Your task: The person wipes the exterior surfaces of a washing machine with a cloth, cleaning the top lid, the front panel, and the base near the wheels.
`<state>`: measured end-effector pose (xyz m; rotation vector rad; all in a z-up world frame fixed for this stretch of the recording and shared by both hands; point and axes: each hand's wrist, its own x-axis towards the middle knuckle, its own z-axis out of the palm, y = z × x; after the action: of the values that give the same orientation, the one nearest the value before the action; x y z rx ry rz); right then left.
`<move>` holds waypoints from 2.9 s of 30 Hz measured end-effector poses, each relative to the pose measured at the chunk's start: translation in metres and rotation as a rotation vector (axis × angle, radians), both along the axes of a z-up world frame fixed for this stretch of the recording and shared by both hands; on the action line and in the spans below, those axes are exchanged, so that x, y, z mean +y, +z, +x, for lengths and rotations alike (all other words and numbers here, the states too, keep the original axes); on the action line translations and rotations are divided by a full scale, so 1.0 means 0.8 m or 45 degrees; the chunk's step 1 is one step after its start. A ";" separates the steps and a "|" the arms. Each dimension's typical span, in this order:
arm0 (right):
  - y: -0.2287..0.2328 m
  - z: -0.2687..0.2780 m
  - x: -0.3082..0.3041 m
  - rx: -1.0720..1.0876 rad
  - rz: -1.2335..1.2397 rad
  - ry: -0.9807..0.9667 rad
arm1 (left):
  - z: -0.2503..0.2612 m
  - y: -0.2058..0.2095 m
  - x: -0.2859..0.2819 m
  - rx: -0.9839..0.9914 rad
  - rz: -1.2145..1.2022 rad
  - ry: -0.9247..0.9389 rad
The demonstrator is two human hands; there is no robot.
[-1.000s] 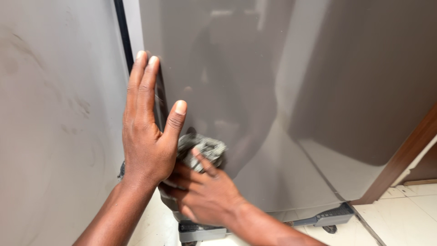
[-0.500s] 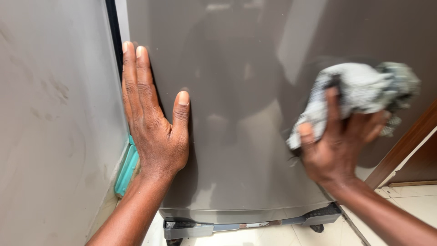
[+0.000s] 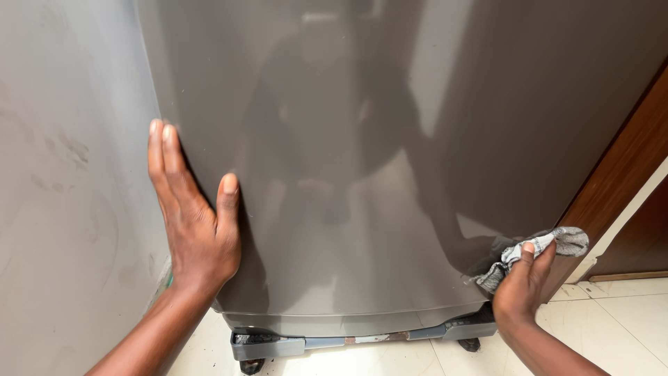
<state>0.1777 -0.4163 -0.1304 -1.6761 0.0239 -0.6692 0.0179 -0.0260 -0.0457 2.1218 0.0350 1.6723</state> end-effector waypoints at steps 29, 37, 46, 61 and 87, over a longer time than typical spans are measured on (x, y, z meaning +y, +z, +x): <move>-0.021 -0.145 0.359 -1.521 -2.044 0.373 | -0.032 0.000 0.017 0.123 -0.257 -0.278; -0.033 -0.147 0.372 -1.101 -2.535 0.915 | -0.043 -0.033 0.020 0.351 -0.147 -0.167; -0.034 -0.071 0.197 -1.233 -2.207 0.534 | -0.032 -0.050 0.013 0.369 -0.116 -0.117; -0.003 -0.032 -0.013 0.387 -2.787 0.152 | -0.041 -0.034 0.019 0.748 -0.509 -0.088; -0.157 -0.021 0.084 0.615 -0.013 -0.263 | -0.026 -0.153 0.023 0.875 -0.837 -0.374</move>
<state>0.1607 -0.3487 -0.2563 -1.8255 0.5438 -0.4012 -0.0028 -0.0076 -0.1679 1.9361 0.3978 0.5855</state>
